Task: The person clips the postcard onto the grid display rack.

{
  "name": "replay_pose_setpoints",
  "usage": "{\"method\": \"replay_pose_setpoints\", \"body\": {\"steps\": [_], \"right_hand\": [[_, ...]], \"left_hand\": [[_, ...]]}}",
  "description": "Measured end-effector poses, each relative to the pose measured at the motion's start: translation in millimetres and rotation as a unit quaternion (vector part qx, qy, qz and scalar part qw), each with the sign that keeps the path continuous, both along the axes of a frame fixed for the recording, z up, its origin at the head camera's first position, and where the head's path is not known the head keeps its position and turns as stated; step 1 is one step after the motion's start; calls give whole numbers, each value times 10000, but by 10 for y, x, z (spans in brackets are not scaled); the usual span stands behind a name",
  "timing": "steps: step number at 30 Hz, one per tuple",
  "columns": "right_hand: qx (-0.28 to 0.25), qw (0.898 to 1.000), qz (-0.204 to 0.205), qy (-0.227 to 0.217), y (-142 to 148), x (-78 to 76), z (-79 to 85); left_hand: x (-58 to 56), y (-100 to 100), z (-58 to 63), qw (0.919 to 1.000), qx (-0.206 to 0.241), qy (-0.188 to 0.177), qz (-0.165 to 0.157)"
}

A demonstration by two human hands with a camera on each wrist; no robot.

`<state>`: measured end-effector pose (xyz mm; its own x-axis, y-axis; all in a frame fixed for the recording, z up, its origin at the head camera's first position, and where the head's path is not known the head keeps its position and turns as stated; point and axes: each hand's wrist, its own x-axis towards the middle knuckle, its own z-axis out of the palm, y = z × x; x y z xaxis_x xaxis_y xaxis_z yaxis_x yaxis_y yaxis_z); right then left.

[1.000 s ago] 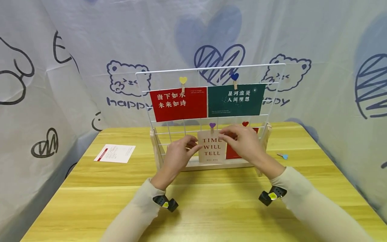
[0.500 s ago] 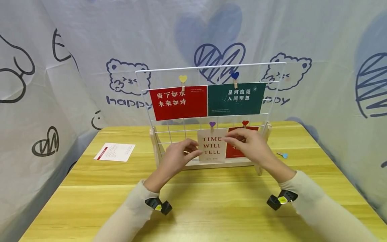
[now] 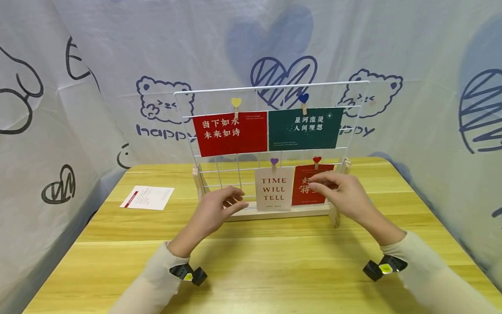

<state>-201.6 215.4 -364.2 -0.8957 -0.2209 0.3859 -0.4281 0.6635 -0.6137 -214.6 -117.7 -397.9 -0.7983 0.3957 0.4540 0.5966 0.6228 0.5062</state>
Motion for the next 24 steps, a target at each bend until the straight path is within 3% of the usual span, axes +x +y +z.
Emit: {"method": "replay_pose_setpoints", "body": {"steps": [9, 24], "right_hand": [[142, 9992, -295, 219, 274, 37, -39], [-147, 9950, -859, 495, 760, -16, -104]], "left_hand": [[60, -239, -8, 9999, -110, 76, 30], [112, -635, -2, 9998, -136, 29, 167]]}}
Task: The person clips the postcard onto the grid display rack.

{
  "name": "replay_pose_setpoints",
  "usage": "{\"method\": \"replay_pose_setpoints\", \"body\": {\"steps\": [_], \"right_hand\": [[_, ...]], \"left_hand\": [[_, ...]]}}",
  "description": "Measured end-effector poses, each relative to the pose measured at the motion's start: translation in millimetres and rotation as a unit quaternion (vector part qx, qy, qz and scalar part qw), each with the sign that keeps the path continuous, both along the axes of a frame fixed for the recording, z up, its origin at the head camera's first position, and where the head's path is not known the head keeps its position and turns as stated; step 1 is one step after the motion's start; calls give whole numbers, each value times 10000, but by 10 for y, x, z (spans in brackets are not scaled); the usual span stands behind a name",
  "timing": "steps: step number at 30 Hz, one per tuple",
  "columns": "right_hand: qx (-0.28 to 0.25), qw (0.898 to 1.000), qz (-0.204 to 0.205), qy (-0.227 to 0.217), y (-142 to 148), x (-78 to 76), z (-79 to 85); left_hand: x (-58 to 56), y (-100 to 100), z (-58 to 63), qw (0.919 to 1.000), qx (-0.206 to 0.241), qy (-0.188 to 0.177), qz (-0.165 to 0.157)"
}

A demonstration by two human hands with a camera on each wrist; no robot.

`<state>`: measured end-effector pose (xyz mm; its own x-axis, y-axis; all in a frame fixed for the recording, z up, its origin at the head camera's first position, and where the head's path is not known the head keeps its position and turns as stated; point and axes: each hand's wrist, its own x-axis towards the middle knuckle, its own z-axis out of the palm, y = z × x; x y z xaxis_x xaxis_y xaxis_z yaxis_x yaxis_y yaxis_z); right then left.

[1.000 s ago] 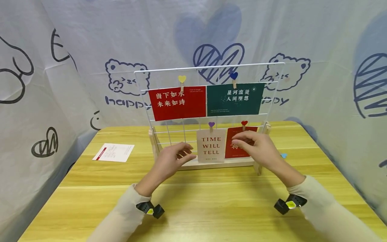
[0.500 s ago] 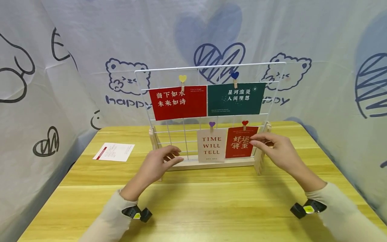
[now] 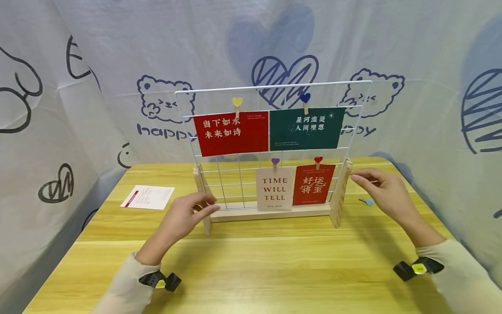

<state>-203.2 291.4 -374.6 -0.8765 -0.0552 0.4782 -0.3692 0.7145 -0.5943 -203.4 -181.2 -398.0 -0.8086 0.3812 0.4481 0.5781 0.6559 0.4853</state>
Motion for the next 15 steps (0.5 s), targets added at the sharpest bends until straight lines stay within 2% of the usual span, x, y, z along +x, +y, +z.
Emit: {"method": "replay_pose_setpoints", "body": {"steps": [7, 15], "right_hand": [[108, 9998, -84, -112, 164, -51, -91], [288, 9986, -275, -353, 312, -132, -225]], "left_hand": [[-5, -213, -43, 9999, -58, 74, 134], [-34, -453, -78, 9981, -210, 87, 567]]}}
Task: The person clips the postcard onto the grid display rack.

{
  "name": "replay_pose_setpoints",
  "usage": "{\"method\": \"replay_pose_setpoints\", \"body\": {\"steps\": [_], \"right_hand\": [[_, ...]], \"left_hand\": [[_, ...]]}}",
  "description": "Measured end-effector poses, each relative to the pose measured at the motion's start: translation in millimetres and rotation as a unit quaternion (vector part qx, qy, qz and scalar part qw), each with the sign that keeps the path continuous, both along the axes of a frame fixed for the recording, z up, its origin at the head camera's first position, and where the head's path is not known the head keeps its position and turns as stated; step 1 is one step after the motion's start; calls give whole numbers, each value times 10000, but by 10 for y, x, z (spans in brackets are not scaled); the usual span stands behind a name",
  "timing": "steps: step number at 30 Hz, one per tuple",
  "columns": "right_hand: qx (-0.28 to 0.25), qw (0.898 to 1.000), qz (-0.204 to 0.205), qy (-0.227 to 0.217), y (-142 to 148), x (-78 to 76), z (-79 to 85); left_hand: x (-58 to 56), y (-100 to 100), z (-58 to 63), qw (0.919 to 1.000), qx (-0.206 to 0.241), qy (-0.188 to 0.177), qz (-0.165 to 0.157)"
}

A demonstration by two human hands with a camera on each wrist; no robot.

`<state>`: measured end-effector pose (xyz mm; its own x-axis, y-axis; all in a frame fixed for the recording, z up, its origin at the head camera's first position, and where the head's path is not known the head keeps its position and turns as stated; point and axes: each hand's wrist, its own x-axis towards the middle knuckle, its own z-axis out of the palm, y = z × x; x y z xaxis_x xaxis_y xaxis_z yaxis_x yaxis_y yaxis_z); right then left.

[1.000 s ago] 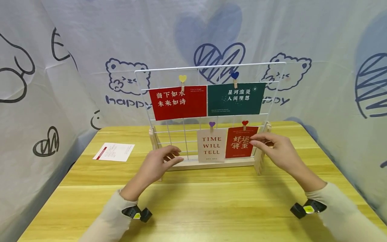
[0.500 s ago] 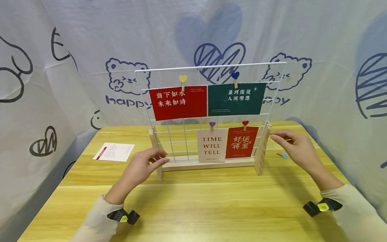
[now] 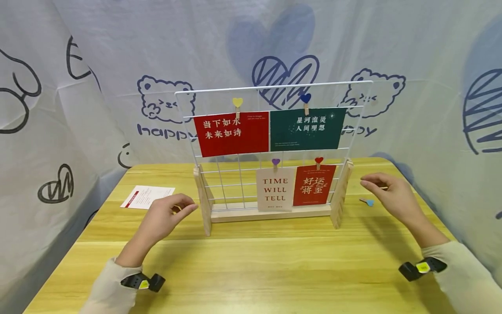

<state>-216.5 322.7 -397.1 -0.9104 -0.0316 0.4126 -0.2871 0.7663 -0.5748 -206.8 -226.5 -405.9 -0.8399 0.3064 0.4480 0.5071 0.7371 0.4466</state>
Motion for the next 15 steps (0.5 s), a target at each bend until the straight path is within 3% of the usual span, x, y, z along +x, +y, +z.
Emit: {"method": "replay_pose_setpoints", "body": {"steps": [10, 15], "right_hand": [[246, 9994, -76, -234, 108, -74, -124], [349, 9988, -81, -331, 160, -120, -171]], "left_hand": [[-136, -351, -95, 9975, 89, -380, 581], [-206, -522, -137, 9953, 65, -633, 726]]}}
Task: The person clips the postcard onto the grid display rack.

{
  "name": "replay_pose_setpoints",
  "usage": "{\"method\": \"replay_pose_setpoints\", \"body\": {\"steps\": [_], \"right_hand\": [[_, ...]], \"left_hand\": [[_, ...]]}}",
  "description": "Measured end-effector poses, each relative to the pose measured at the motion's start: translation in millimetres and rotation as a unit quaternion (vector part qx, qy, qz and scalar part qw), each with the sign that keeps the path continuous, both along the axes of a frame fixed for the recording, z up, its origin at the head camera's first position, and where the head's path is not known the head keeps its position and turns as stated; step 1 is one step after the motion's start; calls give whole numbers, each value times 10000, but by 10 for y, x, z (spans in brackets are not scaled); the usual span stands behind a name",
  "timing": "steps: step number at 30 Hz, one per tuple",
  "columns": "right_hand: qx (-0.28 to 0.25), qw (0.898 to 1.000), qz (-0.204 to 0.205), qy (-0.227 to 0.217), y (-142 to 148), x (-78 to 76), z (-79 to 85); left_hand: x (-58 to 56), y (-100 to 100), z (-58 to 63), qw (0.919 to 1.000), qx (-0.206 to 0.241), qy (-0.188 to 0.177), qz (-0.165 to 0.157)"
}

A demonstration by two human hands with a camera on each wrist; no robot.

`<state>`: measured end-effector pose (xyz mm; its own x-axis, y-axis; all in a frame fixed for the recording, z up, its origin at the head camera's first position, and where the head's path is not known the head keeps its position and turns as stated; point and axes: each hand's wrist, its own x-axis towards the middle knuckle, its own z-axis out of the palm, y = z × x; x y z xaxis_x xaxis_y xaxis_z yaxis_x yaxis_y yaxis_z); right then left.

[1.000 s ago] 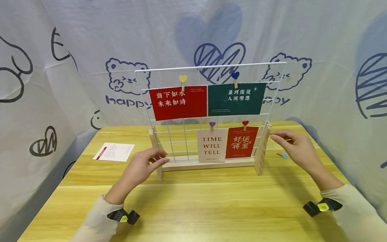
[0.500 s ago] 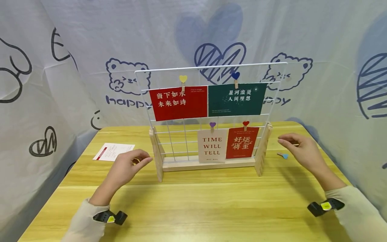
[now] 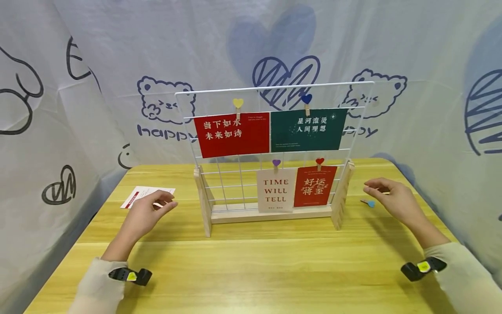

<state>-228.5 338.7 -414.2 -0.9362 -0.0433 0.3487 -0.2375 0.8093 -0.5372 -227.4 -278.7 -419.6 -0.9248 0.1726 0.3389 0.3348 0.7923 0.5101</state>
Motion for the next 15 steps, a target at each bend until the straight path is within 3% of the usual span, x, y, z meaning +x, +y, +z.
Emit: {"method": "replay_pose_setpoints", "body": {"steps": [9, 15], "right_hand": [[64, 9999, 58, -129, 82, -45, -100], [27, 9990, 63, -438, 135, -76, -182]], "left_hand": [[-140, -213, -69, 9999, -68, -44, 92], [-217, -315, -116, 9996, -141, -90, 236]]}}
